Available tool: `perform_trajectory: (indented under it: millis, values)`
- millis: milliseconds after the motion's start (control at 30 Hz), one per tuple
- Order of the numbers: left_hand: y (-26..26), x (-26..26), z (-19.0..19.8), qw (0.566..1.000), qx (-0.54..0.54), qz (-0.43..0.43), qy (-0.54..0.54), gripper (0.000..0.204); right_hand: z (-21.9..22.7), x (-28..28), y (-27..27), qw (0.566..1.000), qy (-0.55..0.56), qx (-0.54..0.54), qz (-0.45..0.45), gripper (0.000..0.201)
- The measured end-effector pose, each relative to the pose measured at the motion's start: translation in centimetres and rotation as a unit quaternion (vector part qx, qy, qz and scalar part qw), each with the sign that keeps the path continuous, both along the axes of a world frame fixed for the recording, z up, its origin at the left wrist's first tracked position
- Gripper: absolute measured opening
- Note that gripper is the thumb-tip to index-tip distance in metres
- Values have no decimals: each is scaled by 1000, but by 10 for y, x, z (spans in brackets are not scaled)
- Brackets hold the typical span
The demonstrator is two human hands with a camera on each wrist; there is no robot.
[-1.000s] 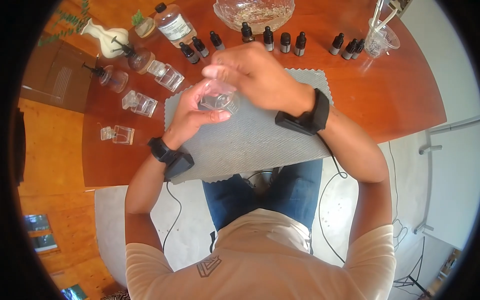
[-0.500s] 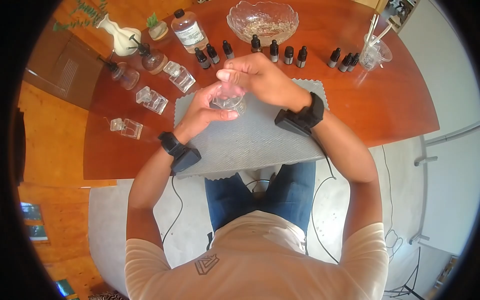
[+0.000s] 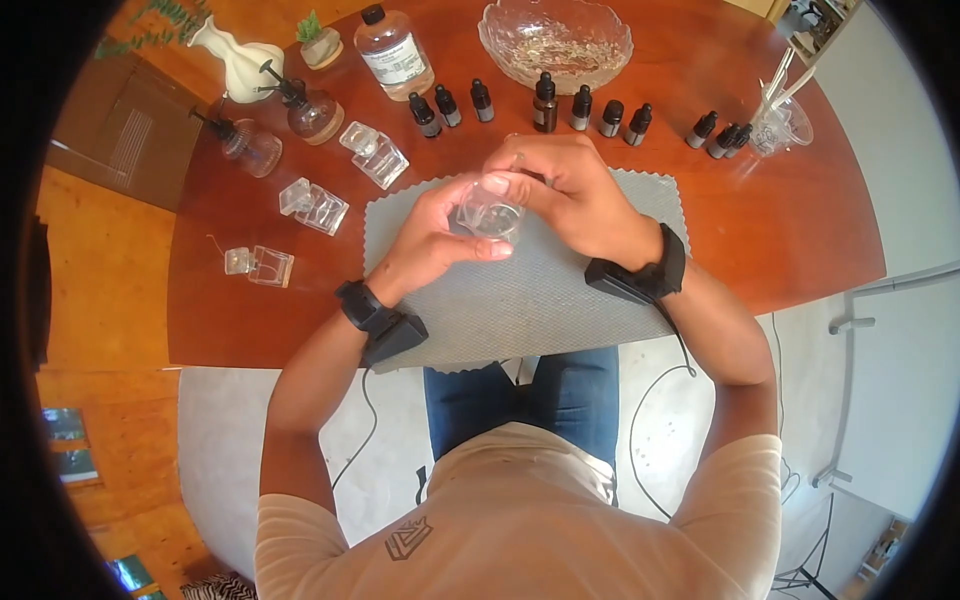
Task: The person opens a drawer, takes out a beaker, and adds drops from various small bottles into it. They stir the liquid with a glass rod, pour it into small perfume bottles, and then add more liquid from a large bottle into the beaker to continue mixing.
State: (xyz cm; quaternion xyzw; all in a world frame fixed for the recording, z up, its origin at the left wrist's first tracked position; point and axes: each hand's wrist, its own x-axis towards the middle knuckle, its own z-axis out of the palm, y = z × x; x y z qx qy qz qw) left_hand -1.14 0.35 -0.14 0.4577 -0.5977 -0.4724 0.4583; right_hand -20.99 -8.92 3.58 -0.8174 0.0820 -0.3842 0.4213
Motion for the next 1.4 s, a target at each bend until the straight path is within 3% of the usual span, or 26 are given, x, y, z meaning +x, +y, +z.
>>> perform_trajectory:
  millis: [100,200,300,400,500,600,700,733,833,967,1067,1167,1267,1400]
  values:
    - [-1,1,-3,1000,2,1,-1,60,2,-2,-1,1000,19,1,-2,20]
    - [-2,2,-3,1000,9,-9,-20,64,10,-9,-1,991,60,110,43,20]
    - [-1,3,0,1000,9,-12,-21,67,1,4,0,1000,-4,-2,23,21]
    - [1,1,-1,1000,11,-6,-6,60,6,-4,-1,998,54,15,-24,21]
    - [1,2,6,999,28,-15,-16,62,8,-4,-3,989,50,130,42,22]
    - [1,3,4,999,34,-15,-19,63,-1,3,-5,1000,-12,17,-21,22]
    - [1,5,4,999,40,-22,-22,63,8,-2,-8,999,23,22,12,21]
    - [0,5,3,999,34,-23,-22,63,13,-5,-8,993,67,85,43,20]
    - [0,5,6,998,50,-30,-19,64,4,3,-4,998,-23,58,26,20]
    - [0,4,8,998,55,-21,-20,65,15,-7,-8,998,50,42,-9,18]
    - [0,7,2,998,42,-24,-30,69,9,-2,-10,996,56,31,64,19]
    - [0,7,0,998,45,-21,-25,72,1,10,-8,999,-38,-32,-8,21]
    - [0,7,-3,998,47,-20,-25,73,19,-3,-11,997,62,47,25,24]
    - [1,5,3,999,42,-14,-25,71,19,1,-9,997,48,46,32,24]
